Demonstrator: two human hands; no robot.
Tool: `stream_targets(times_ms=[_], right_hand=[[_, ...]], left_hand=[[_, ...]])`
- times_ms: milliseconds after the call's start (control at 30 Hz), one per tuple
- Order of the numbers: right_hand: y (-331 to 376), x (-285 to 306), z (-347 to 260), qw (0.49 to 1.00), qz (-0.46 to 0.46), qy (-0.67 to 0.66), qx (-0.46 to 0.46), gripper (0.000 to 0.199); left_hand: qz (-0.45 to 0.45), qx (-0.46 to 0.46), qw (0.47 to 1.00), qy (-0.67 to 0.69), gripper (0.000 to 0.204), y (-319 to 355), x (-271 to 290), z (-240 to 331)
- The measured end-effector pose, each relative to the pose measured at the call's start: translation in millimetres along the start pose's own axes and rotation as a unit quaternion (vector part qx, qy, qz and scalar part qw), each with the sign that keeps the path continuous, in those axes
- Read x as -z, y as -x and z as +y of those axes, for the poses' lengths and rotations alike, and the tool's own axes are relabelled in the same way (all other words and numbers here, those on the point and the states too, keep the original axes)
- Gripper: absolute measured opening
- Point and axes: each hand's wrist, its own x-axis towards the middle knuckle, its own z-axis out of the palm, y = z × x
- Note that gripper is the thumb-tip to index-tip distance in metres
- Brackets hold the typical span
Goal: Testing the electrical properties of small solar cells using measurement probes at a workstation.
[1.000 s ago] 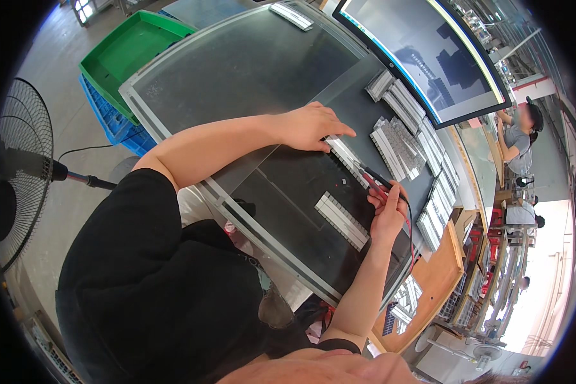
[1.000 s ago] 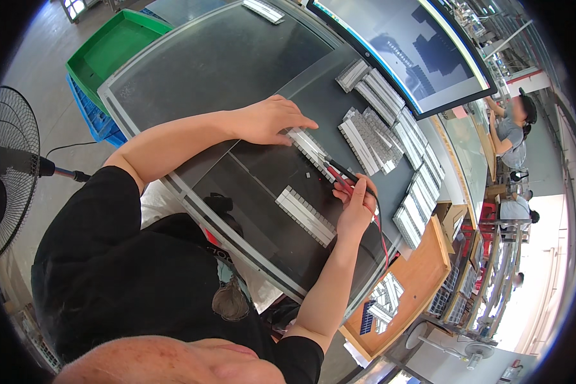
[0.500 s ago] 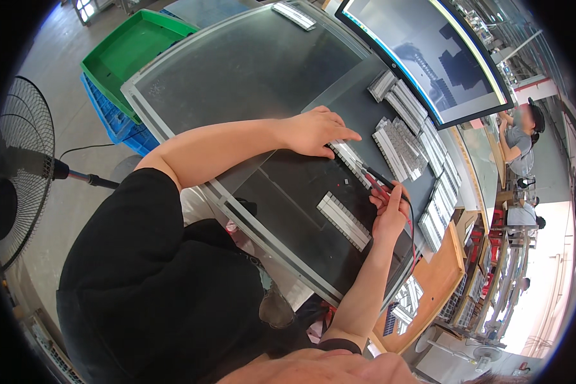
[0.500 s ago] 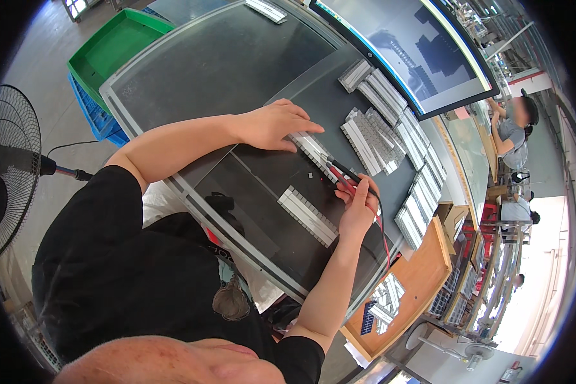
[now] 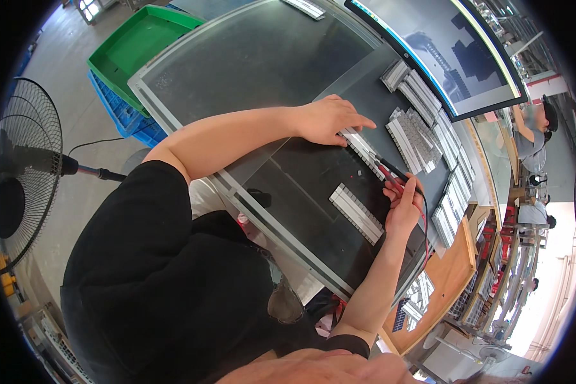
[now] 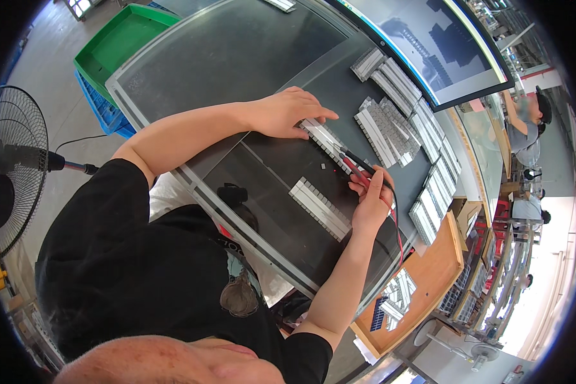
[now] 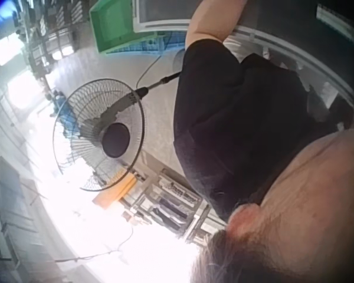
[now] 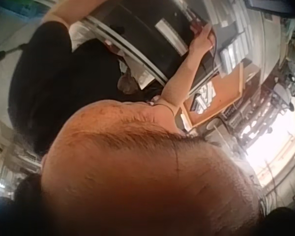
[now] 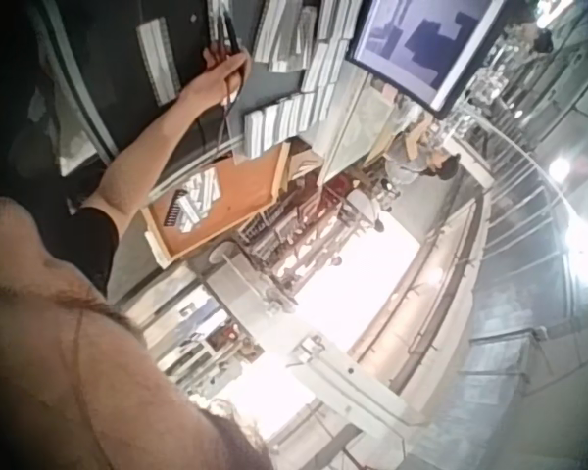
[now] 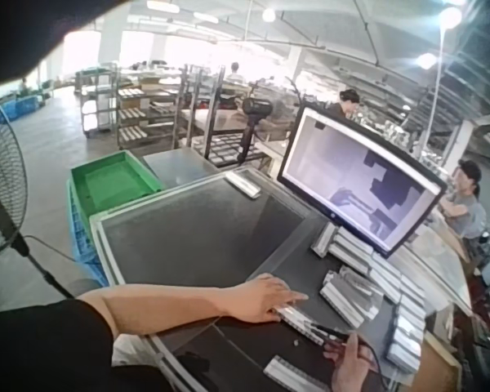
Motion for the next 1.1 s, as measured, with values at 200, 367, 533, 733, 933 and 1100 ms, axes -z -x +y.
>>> stream_targets(times_ms=[200, 367, 533, 733, 933, 1100], right_hand=[[0.3, -0.1, 0.1, 1.000, 0.002, 0.001, 0.002, 0.029], [-0.2, 0.1, 0.2, 1.000, 0.005, -0.001, 0.002, 0.029], [-1.6, 4.1, -1.2, 0.997, 0.002, -0.072, 0.002, 0.028], [-1.2, 3.6, -3.8, 0.994, 0.055, -0.096, -0.011, 0.028], [-1.1, 7.6, -5.6, 0.990, 0.076, -0.116, -0.001, 0.028], [-1.7, 12.1, -7.3, 0.986, 0.077, -0.149, 0.008, 0.028]], left_hand=[[0.003, 0.002, 1.000, 0.012, 0.059, -1.7, -2.8, 1.2], [-0.001, 0.005, 1.000, 0.005, 0.058, -3.4, -4.1, 1.4], [0.005, -0.004, 1.000, 0.002, 0.057, -3.8, -4.4, 1.2], [0.023, -0.019, 1.000, 0.000, 0.057, -2.3, -3.3, 3.4], [0.028, -0.022, 0.999, -0.001, 0.059, -0.7, -0.1, 9.1], [0.014, 0.013, 0.996, 0.087, 0.058, -0.6, 5.2, 15.2]])
